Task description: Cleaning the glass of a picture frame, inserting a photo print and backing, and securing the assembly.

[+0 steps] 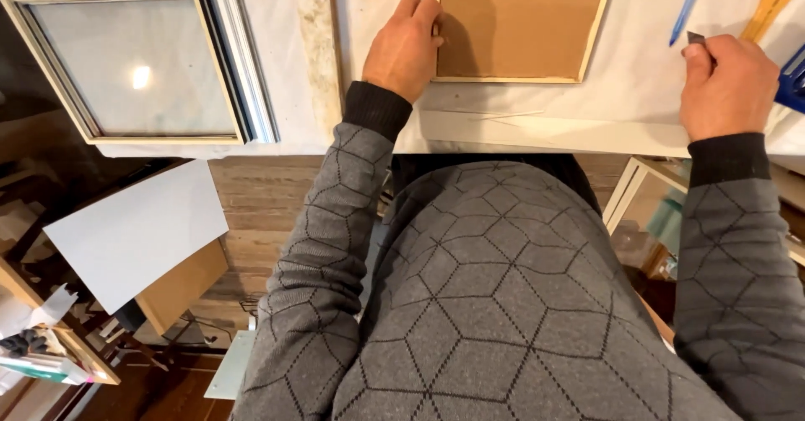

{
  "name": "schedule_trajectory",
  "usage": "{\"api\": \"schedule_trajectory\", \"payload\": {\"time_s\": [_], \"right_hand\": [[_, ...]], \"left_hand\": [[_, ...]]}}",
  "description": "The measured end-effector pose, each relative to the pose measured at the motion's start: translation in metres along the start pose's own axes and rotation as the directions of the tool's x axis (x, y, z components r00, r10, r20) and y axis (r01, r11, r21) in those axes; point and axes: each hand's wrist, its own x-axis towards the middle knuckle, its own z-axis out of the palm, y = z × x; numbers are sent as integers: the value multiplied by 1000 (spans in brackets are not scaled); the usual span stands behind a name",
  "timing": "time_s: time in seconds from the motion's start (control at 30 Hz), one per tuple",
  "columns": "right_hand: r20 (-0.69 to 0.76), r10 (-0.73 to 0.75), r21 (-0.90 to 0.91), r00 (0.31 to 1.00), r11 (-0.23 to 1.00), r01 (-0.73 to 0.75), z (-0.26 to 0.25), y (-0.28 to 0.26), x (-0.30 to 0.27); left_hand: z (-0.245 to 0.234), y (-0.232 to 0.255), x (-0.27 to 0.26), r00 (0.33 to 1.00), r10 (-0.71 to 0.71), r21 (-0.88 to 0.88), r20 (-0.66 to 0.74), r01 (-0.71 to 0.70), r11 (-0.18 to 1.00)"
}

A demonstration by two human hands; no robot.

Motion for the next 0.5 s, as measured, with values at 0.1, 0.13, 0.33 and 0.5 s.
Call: {"api": "schedule_trajectory", "payload": {"time_s": [0.1, 0.13, 0.33, 0.5], "right_hand": [[23, -8, -13, 1000, 1000, 8, 8, 18, 4], [46, -5, -24, 999, 1000, 6, 13, 25, 3], [83, 109, 251, 991, 960, -126, 0, 4, 23], [24, 12, 131, 1000, 991, -15, -15, -12, 30]], "left_hand": [[5, -7, 3, 999, -46, -25, -9, 46, 999], [8, -10, 2, 998, -59, -35, -26, 58, 998], [0, -13, -5, 994, -43, -111, -103, 31, 993], [-17, -17, -26, 870, -298, -245, -393, 213, 946]]}}
